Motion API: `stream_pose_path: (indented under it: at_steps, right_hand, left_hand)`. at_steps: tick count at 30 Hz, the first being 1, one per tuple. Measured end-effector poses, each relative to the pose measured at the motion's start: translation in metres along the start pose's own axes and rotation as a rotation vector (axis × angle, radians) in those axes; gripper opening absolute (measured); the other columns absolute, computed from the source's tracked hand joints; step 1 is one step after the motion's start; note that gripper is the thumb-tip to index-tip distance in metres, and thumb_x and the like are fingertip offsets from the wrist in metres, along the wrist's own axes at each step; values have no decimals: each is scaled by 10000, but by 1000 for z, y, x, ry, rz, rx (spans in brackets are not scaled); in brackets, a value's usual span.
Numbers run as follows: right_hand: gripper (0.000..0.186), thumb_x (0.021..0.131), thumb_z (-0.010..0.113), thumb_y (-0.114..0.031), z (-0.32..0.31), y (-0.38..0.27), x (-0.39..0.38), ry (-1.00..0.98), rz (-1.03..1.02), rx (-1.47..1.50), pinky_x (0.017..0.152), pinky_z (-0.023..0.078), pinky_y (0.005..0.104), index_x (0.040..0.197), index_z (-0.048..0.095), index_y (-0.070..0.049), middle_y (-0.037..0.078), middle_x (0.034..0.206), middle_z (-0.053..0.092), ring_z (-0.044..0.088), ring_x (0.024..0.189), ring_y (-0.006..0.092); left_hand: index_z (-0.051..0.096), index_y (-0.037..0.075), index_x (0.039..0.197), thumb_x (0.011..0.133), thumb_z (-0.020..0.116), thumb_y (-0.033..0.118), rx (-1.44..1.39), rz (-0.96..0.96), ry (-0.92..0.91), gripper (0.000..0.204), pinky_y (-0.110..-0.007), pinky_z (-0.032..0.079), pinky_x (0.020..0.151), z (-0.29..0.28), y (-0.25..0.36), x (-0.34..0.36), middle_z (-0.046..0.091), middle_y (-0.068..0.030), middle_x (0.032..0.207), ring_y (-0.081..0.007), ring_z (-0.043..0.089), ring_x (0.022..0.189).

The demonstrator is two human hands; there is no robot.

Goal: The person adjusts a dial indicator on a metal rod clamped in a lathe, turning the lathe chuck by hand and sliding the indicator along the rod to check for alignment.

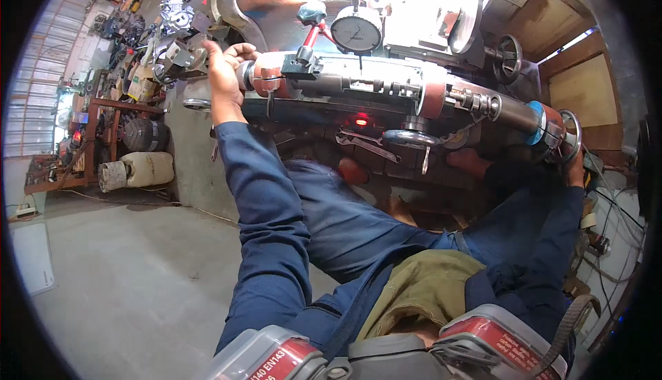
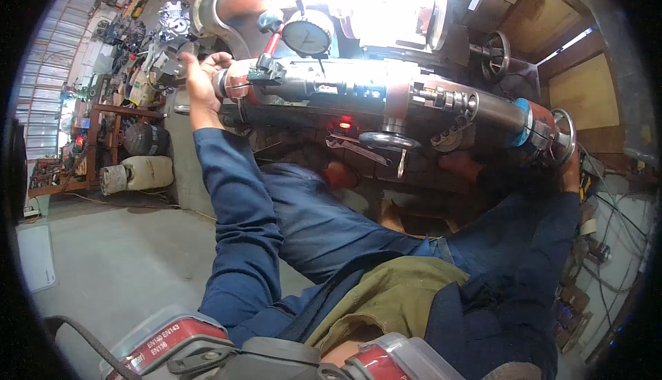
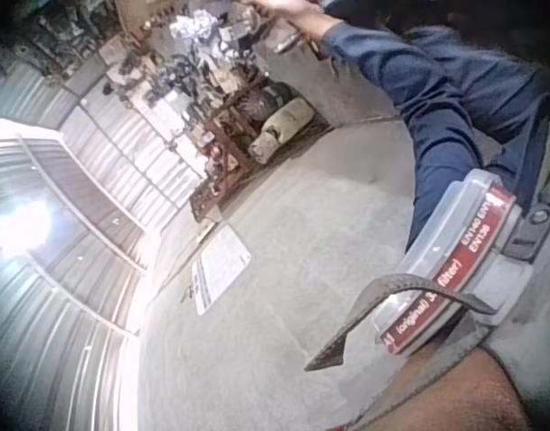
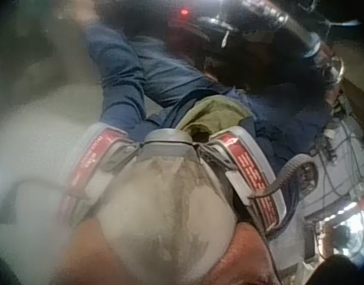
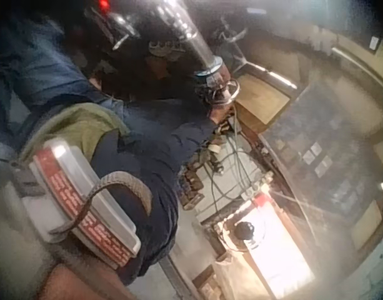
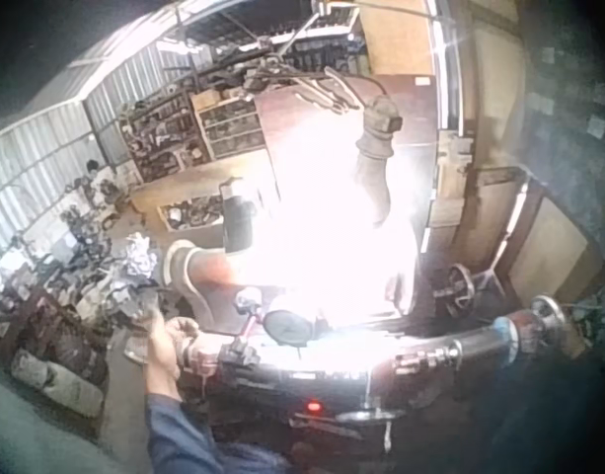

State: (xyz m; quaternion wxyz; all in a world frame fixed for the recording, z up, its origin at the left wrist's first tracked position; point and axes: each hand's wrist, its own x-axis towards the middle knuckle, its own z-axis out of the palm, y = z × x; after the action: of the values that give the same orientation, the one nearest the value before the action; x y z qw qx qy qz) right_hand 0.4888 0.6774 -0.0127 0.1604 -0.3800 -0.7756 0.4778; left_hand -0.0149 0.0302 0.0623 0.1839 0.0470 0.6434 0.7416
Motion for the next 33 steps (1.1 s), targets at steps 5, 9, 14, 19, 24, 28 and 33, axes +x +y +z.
stream_pose_path:
  at_steps: [5,9,14,19,24,28,33]
  right_hand:
    - [365,975,538,-247,-7,3,-13,-105,-47,-147,911,464,319,1261,579,-25,106,1167,643,611,1030,199]
    - [376,991,524,-275,-19,-9,-18,-150,-122,-428,943,453,330,1267,583,-27,127,1196,642,610,1069,216]
    - [339,988,519,-262,51,-168,-64,641,-387,-586,925,467,357,1208,622,-25,153,1169,652,621,1076,286]
    - [234,900,616,-154,177,-277,-99,244,-891,-382,889,478,369,1101,670,-48,130,1070,666,626,984,274]
    - [442,753,751,-306,281,-323,-104,-107,-1139,-448,886,473,386,1092,659,-39,165,1019,654,624,929,319]
    - [417,710,774,-317,317,-320,-102,-186,-997,-642,836,489,387,1014,674,-49,145,921,656,630,886,303]
    - [300,689,774,-287,325,-314,-99,-148,-1002,-688,774,496,378,861,677,-62,111,829,639,627,842,277]
  left_hand:
    - [664,-63,1028,991,360,527,109,-286,-98,666,-309,547,601,14,-2,-1,700,-146,862,-193,673,650]
    - [664,-66,977,986,410,360,229,-254,2,496,-313,554,595,30,8,-12,697,-132,847,-200,672,636]
    - [656,-40,890,946,402,233,413,58,2,377,-304,511,626,32,5,-22,684,-113,799,-193,643,663]
    - [588,-37,816,904,383,195,815,724,117,322,-313,445,662,3,-29,-18,625,-129,750,-193,576,696]
    - [589,-27,810,903,376,206,628,764,138,329,-303,441,676,16,-38,-14,623,-120,788,-191,572,713]
    - [609,-29,824,890,444,268,686,870,177,346,-320,457,694,15,-41,-14,642,-120,825,-209,599,745]
    - [643,10,919,890,551,320,574,911,286,325,-377,476,809,18,-29,-27,655,-141,946,-280,625,906]
